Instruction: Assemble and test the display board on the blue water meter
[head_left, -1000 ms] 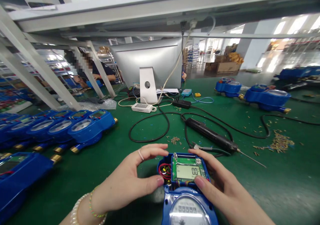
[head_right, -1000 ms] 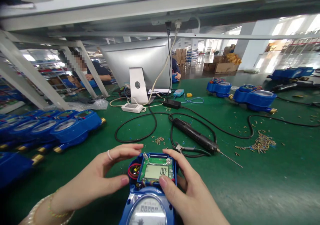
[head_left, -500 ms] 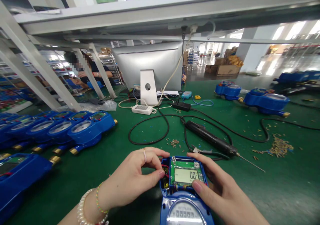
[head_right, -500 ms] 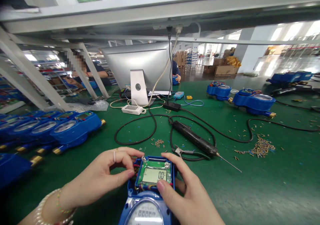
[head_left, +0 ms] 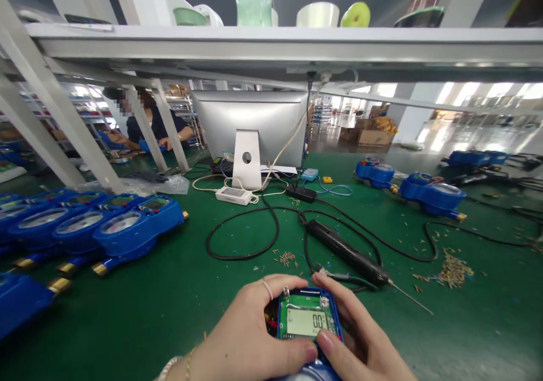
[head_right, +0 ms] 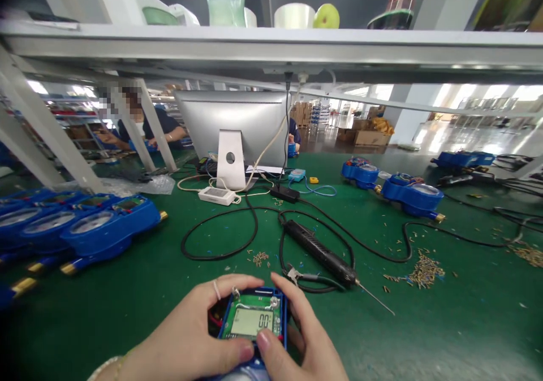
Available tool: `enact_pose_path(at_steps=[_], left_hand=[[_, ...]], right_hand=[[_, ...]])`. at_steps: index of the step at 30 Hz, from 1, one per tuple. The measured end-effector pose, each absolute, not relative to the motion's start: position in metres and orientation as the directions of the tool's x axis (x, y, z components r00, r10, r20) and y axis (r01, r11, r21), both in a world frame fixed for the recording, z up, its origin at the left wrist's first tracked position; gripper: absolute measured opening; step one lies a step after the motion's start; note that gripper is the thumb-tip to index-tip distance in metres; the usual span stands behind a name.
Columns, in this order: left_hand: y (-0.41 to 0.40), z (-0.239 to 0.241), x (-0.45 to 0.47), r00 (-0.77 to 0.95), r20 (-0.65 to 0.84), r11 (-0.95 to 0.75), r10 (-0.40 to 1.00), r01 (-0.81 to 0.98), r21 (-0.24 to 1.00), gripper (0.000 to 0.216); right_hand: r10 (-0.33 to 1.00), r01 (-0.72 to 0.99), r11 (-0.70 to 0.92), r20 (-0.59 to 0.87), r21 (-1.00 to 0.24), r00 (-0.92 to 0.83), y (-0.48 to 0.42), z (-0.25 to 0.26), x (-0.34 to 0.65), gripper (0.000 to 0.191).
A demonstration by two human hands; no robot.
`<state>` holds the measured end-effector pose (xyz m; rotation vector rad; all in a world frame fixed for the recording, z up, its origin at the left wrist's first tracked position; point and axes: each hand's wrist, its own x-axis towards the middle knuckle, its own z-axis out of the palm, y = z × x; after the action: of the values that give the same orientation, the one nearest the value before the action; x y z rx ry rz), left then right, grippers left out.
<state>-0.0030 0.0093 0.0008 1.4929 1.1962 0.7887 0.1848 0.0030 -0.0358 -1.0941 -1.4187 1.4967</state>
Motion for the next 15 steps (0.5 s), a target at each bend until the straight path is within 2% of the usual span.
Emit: enact_pose_path(at_steps=[2,4,8,12,15], left_hand=[[0.012,0.0,-0.004,0.264,-0.088,0.004,0.96,0.306,0.952,0.058],[0.015,-0.004,-0.006,0.27,-0.056,-0.036,0.961,0.324,0.945,0.059],[0.02,-0.013,-0.01,0.313,-0.011,-0.106,0.95,0.353,0.929,0.059],[0.025,-0.018,-0.013,0.321,0.002,-0.12,0.947,0.347,0.93,0.054],[0.028,-0.02,-0.012,0.317,-0.001,-0.112,0.949,0.337,0.935,0.042]], right_hand=[[0.961,0.197,0.039,-0.017,-0.98,-0.275,0.017,-0.032,0.193,0.062],[0.977,0.423,0.114,0.025,-0.899,-0.21,0.045,-0.026,0.202,0.054],[0.991,0.646,0.13,0.116,-0.752,-0.064,0.113,-0.027,0.214,0.05],[1.0,0.74,0.016,0.024,-0.672,0.001,0.151,-0.042,0.215,0.034],[0.998,0.69,-0.067,-0.054,-0.72,0.041,0.155,-0.037,0.22,0.03]])
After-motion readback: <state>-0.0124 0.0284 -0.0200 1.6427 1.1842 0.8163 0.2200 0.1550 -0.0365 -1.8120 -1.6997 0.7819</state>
